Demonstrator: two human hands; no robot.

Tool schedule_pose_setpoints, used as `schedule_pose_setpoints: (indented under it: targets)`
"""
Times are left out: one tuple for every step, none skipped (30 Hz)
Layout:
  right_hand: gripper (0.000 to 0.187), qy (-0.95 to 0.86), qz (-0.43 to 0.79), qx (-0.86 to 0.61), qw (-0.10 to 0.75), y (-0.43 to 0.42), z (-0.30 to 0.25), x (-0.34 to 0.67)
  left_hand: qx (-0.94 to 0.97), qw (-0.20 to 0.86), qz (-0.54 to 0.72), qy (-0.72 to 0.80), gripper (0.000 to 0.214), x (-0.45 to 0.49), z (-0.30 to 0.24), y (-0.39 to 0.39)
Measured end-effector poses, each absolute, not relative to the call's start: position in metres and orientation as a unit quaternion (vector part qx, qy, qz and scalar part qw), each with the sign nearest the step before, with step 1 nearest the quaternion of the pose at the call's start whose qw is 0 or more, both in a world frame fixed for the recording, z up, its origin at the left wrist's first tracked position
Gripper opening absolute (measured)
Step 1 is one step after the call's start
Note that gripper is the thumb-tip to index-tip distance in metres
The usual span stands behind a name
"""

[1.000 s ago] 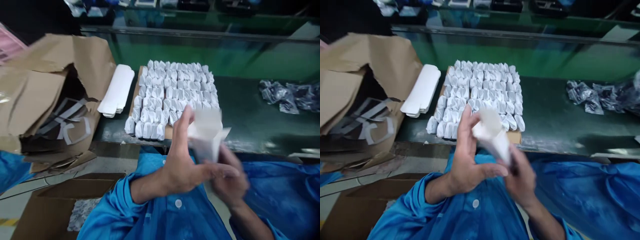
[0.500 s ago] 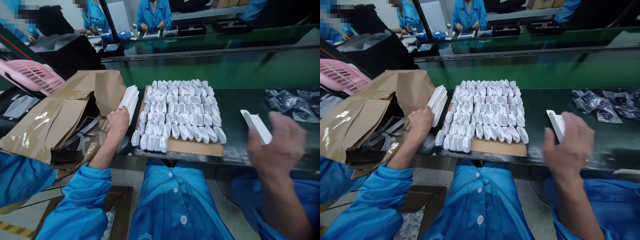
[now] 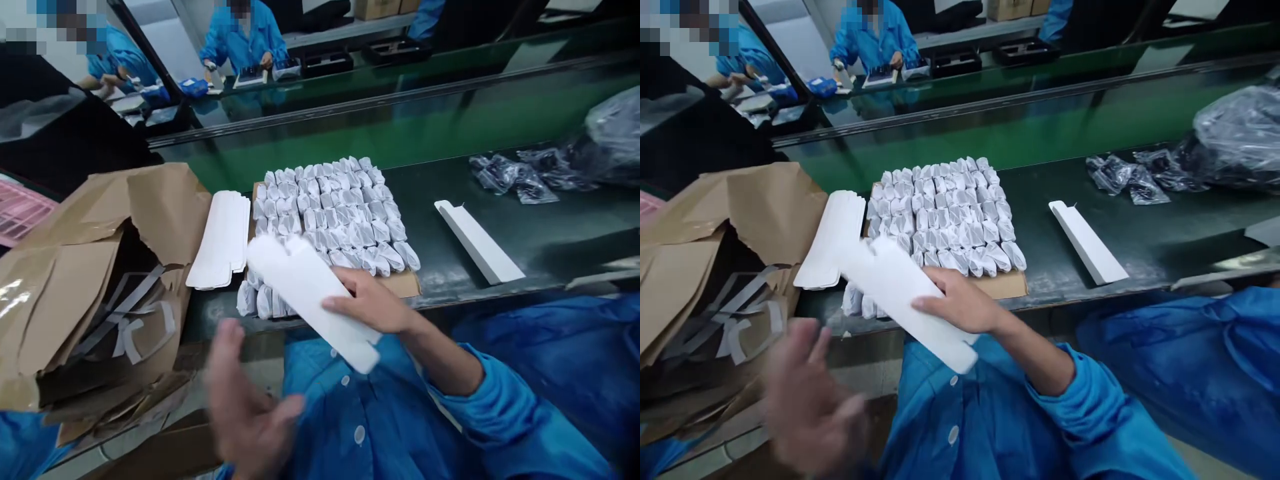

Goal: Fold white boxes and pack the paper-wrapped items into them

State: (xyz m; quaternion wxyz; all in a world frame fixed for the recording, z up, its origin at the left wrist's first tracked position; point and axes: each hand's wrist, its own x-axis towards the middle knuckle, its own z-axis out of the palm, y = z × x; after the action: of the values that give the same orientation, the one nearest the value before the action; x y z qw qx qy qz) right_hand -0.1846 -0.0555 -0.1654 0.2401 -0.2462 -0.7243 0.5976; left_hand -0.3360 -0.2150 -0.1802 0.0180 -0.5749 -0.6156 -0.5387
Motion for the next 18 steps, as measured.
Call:
schedule_pose_setpoints:
  targets:
    - [0.034, -0.765, 0.588, -0.207, 0.164, -0.055, -0.163, -0.172, -0.526, -0.044, -0.563, -0.636, 0.068, -0.342, -0.175, -0.216]
    - [0.030, -0.800, 0.565, -0.173, 0.099, -0.056, -0.162, -0.161, -0.501, -0.111, -0.554, -0.655, 0.063, -0.350, -0.171, -0.215]
    - [0.027, -0.833, 0.527, -0.158, 0.056, -0.060, -0.161, -0.153, -0.492, -0.176, -0.521, -0.675, 0.055, -0.356, -0.170, -0.211]
    - [0.029, -0.865, 0.470, -0.169, 0.042, -0.067, -0.162, -0.149, -0.484, -0.221, -0.481, -0.696, 0.044, -0.361, -0.171, -0.206]
    - [0.037, -0.897, 0.393, -0.198, 0.052, -0.076, -0.164, -0.146, -0.467, -0.243, -0.457, -0.717, 0.035, -0.364, -0.175, -0.201]
    - [0.050, -0.922, 0.299, -0.235, 0.075, -0.086, -0.168, -0.146, -0.440, -0.247, -0.455, -0.734, 0.030, -0.364, -0.180, -0.197]
    - [0.063, -0.937, 0.199, -0.266, 0.105, -0.096, -0.172, -0.147, -0.410, -0.248, -0.471, -0.741, 0.029, -0.363, -0.186, -0.194]
    - [0.071, -0.944, 0.105, -0.283, 0.132, -0.105, -0.176, -0.149, -0.388, -0.257, -0.491, -0.736, 0.029, -0.362, -0.192, -0.192]
    - [0.075, -0.948, 0.034, -0.280, 0.149, -0.113, -0.180, -0.149, -0.382, -0.282, -0.502, -0.723, 0.030, -0.362, -0.197, -0.192]
    - [0.073, -0.953, -0.008, -0.261, 0.156, -0.118, -0.183, -0.149, -0.391, -0.318, -0.497, -0.706, 0.030, -0.362, -0.199, -0.194]
    - [0.068, -0.959, -0.024, -0.235, 0.158, -0.121, -0.185, -0.147, -0.416, -0.363, -0.473, -0.687, 0.030, -0.364, -0.200, -0.197]
    - [0.063, -0.965, -0.024, -0.206, 0.159, -0.122, -0.186, -0.144, -0.451, -0.406, -0.435, -0.666, 0.029, -0.368, -0.199, -0.200]
    - [0.059, -0.971, -0.016, -0.178, 0.159, -0.121, -0.186, -0.140, -0.487, -0.439, -0.392, -0.646, 0.028, -0.372, -0.198, -0.203]
    - [0.056, -0.975, -0.007, -0.153, 0.160, -0.120, -0.186, -0.136, -0.519, -0.457, -0.352, -0.631, 0.026, -0.375, -0.196, -0.206]
    - [0.053, -0.978, 0.000, -0.135, 0.160, -0.119, -0.186, -0.133, -0.545, -0.460, -0.324, -0.622, 0.024, -0.377, -0.194, -0.207]
    - [0.051, -0.979, 0.003, -0.128, 0.160, -0.118, -0.186, -0.130, -0.561, -0.452, -0.312, -0.619, 0.023, -0.377, -0.193, -0.208]
    - [0.050, -0.979, 0.003, -0.128, 0.159, -0.119, -0.186, -0.128, -0.570, -0.437, -0.316, -0.621, 0.022, -0.376, -0.192, -0.209]
    - [0.050, -0.979, 0.002, -0.132, 0.158, -0.120, -0.187, -0.127, -0.572, -0.420, -0.326, -0.624, 0.022, -0.374, -0.193, -0.208]
